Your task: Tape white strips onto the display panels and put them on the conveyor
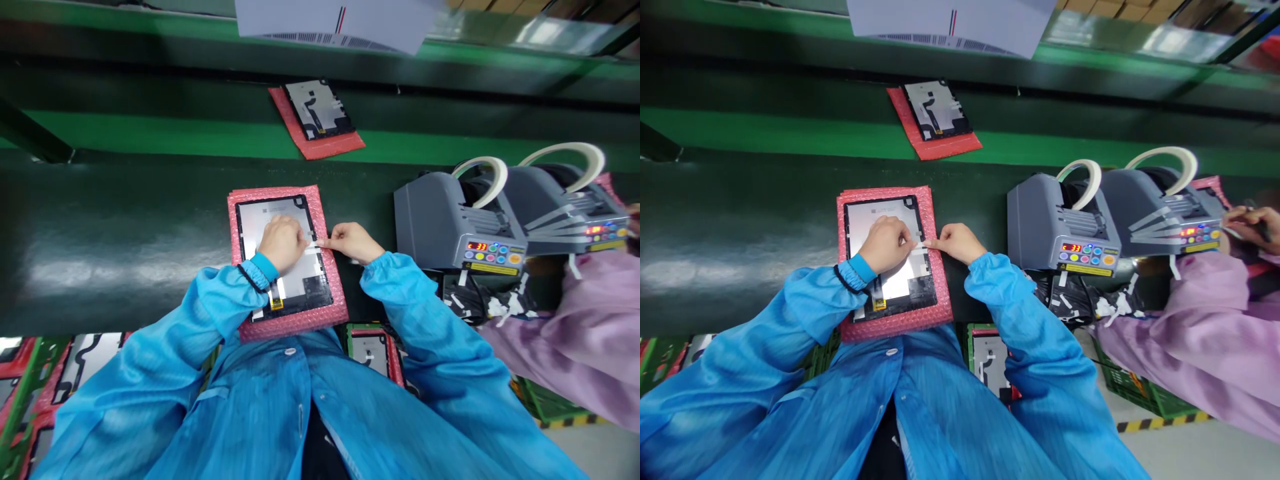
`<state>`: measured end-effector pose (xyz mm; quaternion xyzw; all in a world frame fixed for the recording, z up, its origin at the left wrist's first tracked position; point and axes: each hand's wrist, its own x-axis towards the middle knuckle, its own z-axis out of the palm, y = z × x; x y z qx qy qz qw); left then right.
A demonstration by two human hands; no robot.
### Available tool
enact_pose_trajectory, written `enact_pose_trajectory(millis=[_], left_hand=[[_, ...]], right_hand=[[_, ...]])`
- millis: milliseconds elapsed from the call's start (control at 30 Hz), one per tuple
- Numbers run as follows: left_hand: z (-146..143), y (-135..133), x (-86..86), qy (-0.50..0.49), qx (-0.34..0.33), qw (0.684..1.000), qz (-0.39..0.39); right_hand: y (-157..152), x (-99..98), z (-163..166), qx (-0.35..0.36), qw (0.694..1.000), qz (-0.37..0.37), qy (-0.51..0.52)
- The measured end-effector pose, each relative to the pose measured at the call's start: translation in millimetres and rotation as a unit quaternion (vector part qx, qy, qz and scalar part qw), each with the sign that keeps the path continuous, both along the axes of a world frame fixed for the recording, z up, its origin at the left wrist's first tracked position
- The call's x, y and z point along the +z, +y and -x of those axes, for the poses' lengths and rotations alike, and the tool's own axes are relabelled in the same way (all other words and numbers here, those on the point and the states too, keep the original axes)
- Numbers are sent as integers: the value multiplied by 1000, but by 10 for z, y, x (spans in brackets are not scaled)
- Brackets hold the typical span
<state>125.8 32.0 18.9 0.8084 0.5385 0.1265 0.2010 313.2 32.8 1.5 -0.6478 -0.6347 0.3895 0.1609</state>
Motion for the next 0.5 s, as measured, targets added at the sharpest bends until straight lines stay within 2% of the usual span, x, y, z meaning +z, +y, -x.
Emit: enact_pose_trajectory(millis=[67, 133, 200, 233, 367, 500], left_hand=[[51, 9, 9, -20, 3, 1000, -15], [116, -34, 39, -29, -13, 999, -32], [171, -133, 72, -10, -44, 998, -46], [189, -195, 82, 11, -60, 997, -53], [197, -408, 71, 101, -96, 987, -81], [187, -437, 49, 133, -102, 982, -84]], right_hand=[[-112, 22, -25, -21, 998, -51, -5], [-304, 67, 4, -14, 988, -155, -24], [-517, 95, 72, 36, 966, -251, -47], [-608, 93, 112, 67, 957, -275, -59], [-772, -2, 233, 120, 954, -259, -87], [-714, -104, 239, 100, 967, -221, -71]])
